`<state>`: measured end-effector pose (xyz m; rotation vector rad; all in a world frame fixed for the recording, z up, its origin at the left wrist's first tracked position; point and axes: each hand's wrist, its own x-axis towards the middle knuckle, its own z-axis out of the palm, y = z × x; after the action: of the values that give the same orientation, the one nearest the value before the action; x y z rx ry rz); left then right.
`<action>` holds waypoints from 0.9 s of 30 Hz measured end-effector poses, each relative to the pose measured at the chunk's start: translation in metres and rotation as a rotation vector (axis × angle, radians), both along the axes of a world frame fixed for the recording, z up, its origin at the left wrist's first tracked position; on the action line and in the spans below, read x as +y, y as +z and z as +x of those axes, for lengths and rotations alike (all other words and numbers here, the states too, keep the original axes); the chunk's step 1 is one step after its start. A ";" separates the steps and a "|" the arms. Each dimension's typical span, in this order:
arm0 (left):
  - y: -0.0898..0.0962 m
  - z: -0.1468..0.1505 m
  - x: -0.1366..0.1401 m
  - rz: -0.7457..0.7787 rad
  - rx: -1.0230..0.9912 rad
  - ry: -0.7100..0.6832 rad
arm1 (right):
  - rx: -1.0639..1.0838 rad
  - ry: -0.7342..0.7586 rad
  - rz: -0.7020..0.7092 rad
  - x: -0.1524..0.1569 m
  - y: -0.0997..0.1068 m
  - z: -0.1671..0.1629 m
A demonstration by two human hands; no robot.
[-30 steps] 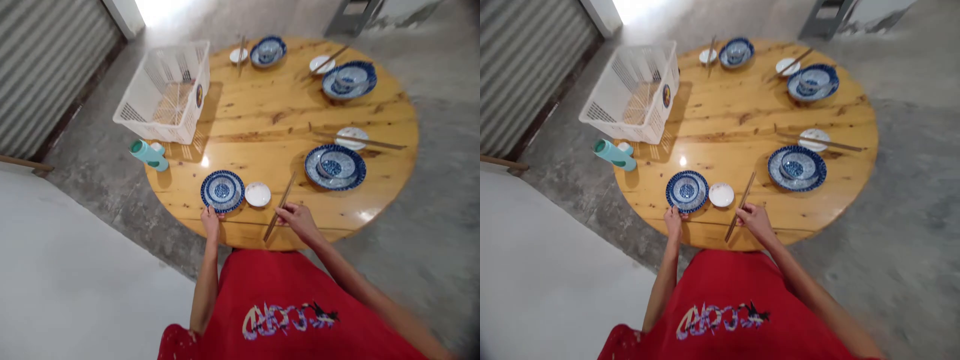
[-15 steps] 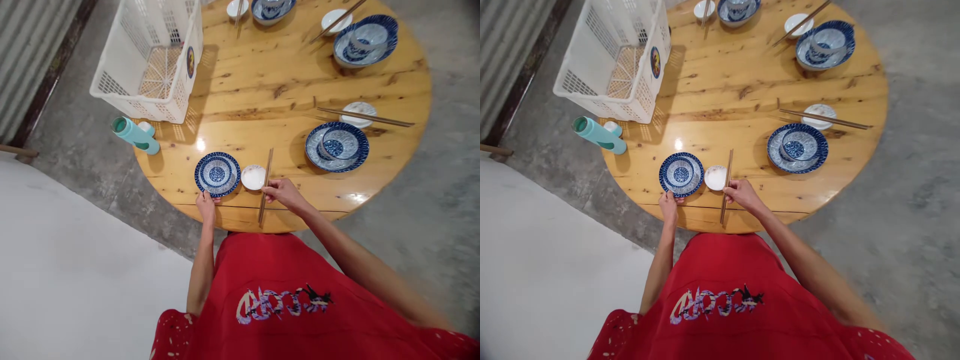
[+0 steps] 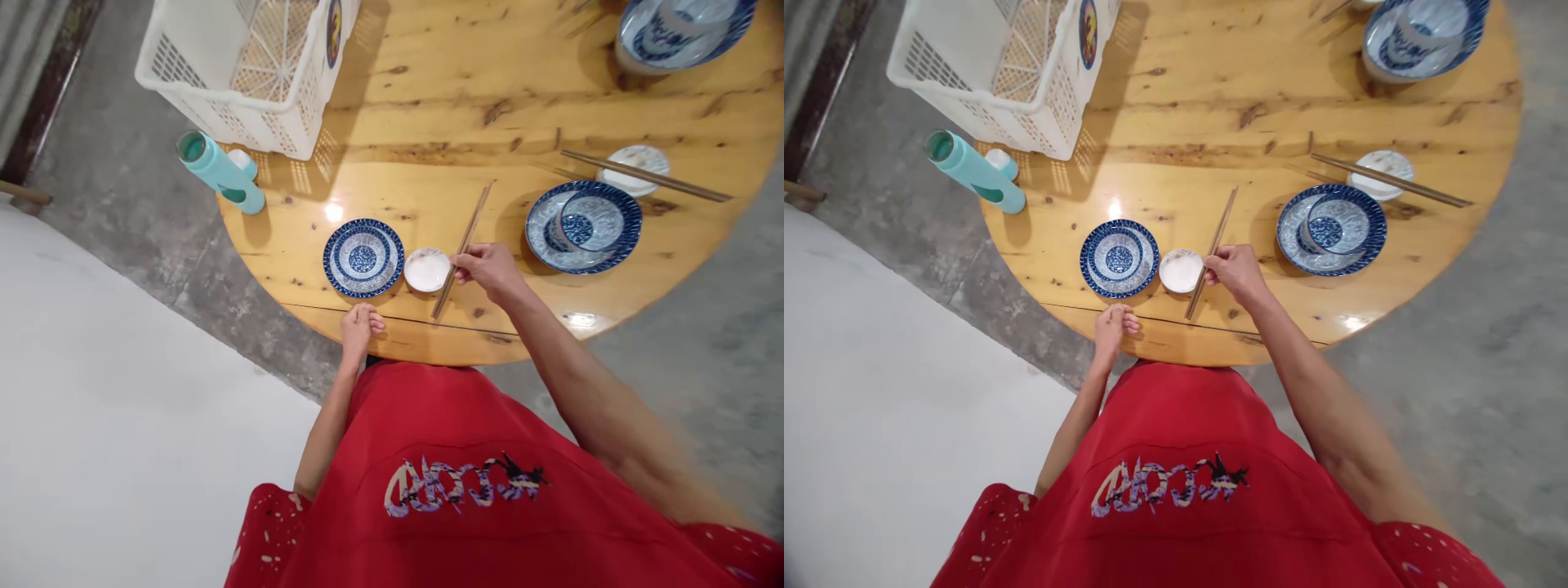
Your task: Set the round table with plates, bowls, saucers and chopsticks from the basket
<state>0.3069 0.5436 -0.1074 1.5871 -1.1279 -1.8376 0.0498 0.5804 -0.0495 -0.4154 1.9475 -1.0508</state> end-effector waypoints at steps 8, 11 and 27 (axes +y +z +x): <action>-0.014 -0.065 0.017 -0.008 0.124 -0.199 | 0.068 0.089 0.053 -0.010 -0.013 -0.009; -0.011 -0.072 0.014 -0.021 0.127 -0.250 | 0.094 0.110 0.059 -0.008 -0.021 -0.011; -0.009 -0.070 0.023 -0.072 0.082 -0.274 | 0.126 0.171 0.093 0.000 -0.018 -0.003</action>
<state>0.2365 0.5670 -0.1163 1.3590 -1.4143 -1.9879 0.0463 0.5808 -0.0678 -0.5974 2.0223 -0.8387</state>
